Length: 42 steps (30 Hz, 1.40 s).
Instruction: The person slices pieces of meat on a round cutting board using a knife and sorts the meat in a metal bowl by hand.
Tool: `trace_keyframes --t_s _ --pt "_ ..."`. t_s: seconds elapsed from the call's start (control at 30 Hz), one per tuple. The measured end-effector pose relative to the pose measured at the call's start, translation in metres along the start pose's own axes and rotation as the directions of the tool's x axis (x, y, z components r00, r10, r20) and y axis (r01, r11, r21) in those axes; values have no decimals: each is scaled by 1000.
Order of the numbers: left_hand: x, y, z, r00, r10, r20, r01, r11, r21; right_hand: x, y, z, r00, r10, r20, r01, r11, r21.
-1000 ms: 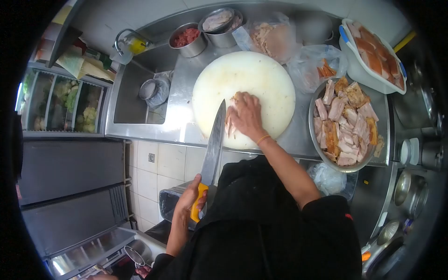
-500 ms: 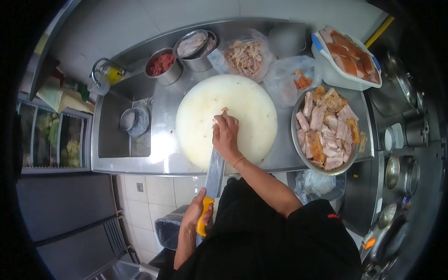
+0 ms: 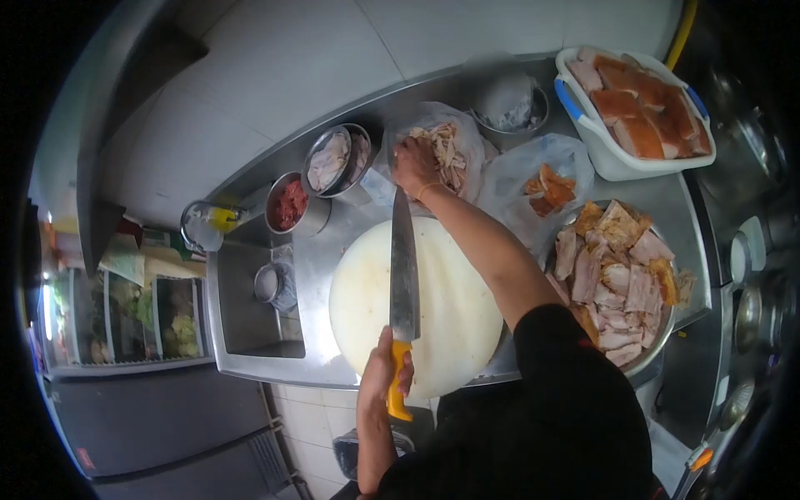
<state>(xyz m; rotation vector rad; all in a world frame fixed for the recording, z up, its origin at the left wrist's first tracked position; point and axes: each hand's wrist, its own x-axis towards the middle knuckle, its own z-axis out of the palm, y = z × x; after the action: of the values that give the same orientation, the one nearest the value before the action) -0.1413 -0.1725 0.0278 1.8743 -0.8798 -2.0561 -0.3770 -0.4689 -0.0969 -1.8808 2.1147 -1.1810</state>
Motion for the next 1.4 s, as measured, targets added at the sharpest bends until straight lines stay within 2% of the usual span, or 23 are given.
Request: trace_keyframes --t_s 0.1,0.27,0.37,0.4,0.47,0.5,0.53,0.57,0.6,0.7,0.8,0.87,0.9,0.93,1.0,1.1,1.13,1.23,1.33,1.4 --pt "-14 -13 -1 996 -41 -79 44 998 33 6 6 15 942 -160 295 237 940 -247" --pt "-52 -34 -5 986 -86 -142 88 996 10 -8 -11 17 877 -212 432 293 947 -131" --pt "-59 -45 -8 975 -109 -194 103 994 -41 1 -21 11 906 -109 408 84 993 78" --pt "-60 -46 -7 966 -123 -226 114 992 -54 -1 -22 5 945 -171 280 131 979 155" --pt "-60 -52 -9 956 -160 -248 141 986 -94 4 -22 1 936 -57 348 3 988 154" --pt "-57 -57 -14 954 -175 -244 152 982 -110 1 -21 4 964 20 266 -75 977 200" --pt "-58 -59 -15 962 -129 -242 111 990 -88 -10 -24 -10 998 31 61 -43 977 209" --pt "-59 -62 -16 967 -82 -240 66 995 -72 -26 -29 -31 976 12 -217 47 962 267" --pt "-57 -71 -25 973 -42 -228 31 998 -50 -34 -32 -52 976 61 -208 13 942 337" --pt "-62 -78 -37 974 -10 -225 15 1000 19 -88 -36 -132 948 120 -296 5 922 387" --pt "-69 -80 -42 974 2 -226 4 1000 29 -158 -2 -194 891 187 -415 -106 972 210" --pt "-65 -91 -56 976 21 -219 -22 1000 -5 -209 28 -244 878 139 -459 -121 990 68" --pt "-61 -97 -65 983 37 -181 -39 999 -6 -236 35 -268 859 195 -474 -218 976 5" --pt "-57 -103 -74 988 51 -143 -53 999 -9 -261 40 -292 835 248 -491 -314 948 -57" --pt "-50 -112 -87 991 80 -111 -81 997 -1 -307 55 -337 838 396 -375 -497 837 -227" --pt "-51 -116 -92 990 110 -85 -110 994 8 -348 82 -359 810 465 -357 -586 639 -499" --pt "-48 -119 -95 990 118 -74 -117 993 12 -351 87 -373 741 656 -142 -635 616 -467" --pt "-51 -122 -96 988 149 -49 -146 987 61 -363 109 -365 759 611 -224 -650 693 -313" --pt "-52 -129 -96 989 144 -29 -144 989 20 -361 115 -358 793 519 -319 -607 718 -341" --pt "-57 -131 -89 988 148 -52 -147 989 14 -355 110 -370 798 546 -255 -603 717 -350"
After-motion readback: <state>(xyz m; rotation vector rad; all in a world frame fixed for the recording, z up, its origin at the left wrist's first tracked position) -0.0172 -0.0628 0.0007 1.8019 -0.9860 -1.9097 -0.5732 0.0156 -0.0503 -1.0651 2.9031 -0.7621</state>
